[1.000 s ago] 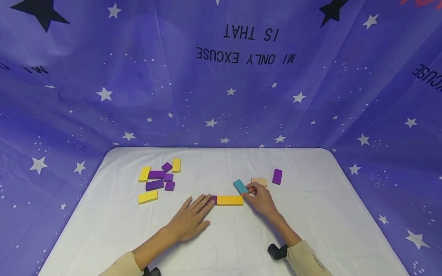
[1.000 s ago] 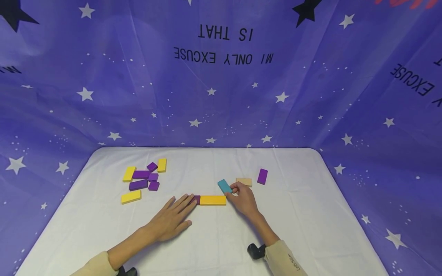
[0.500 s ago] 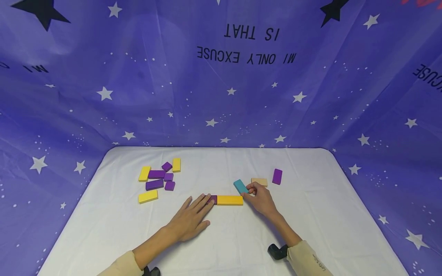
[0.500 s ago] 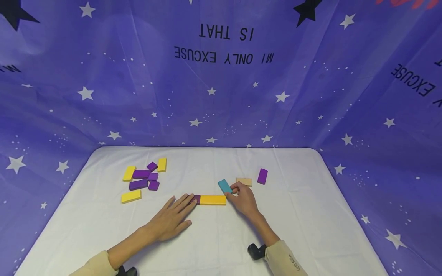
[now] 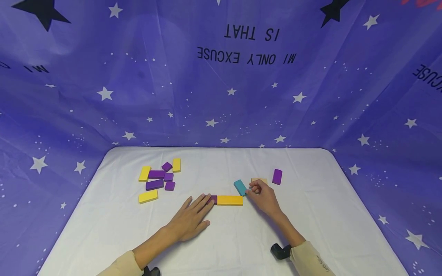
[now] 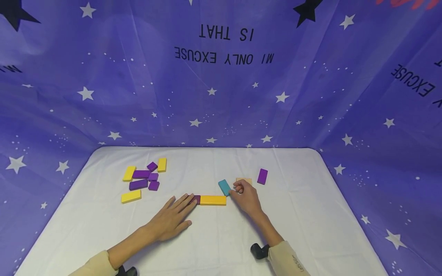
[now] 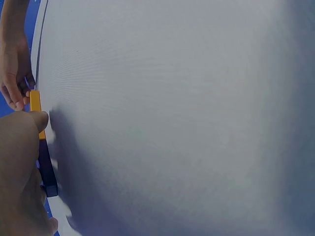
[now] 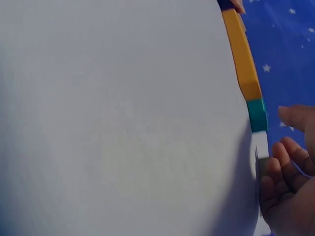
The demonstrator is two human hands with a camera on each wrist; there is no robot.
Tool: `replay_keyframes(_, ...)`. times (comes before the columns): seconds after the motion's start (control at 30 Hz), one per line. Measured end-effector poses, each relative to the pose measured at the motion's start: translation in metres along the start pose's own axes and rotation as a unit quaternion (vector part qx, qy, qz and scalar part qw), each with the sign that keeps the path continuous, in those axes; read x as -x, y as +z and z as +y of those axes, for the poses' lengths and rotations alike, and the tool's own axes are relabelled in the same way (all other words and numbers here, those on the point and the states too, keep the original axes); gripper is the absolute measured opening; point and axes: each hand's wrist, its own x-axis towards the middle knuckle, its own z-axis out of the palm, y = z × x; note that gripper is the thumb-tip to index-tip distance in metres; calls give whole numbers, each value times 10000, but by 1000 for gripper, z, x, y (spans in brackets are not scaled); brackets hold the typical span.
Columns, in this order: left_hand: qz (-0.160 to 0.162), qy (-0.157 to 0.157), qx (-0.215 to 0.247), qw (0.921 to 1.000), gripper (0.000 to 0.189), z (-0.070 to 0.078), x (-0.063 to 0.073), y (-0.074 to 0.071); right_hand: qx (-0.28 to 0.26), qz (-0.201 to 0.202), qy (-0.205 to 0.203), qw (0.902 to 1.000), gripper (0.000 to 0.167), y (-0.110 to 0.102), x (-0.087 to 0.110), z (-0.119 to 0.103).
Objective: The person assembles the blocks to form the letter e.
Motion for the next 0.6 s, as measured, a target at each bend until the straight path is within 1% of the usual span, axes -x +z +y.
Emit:
replay_keyframes(0.1,-68,-34,-9,10000,63,0,0,-1,132,285,-190,9993,28,-10,-3,4)
replay_keyframes(0.17,-97,-58,-1,9999,63,0,0,-1,335,464,-281,9980,32,-17,-5,9)
replay_keyframes(0.23,-98,-68,19,9999,63,1,0,-2,519,555,-323,9966,37,-24,-8,14)
replay_keyframes(0.3,-104,-84,46,9999,63,1,0,-2,636,535,-293,9961,42,-29,-10,20)
replay_keyframes(0.4,-116,-81,52,9999,63,2,0,-3,749,387,-242,9961,47,-35,-13,27)
replay_keyframes(0.5,-161,-93,54,9998,63,2,0,-3,834,223,-187,9961,47,-37,-13,31)
replay_keyframes(0.6,-215,-128,64,9997,64,1,1,-2,901,150,-204,9956,45,-37,-12,31)
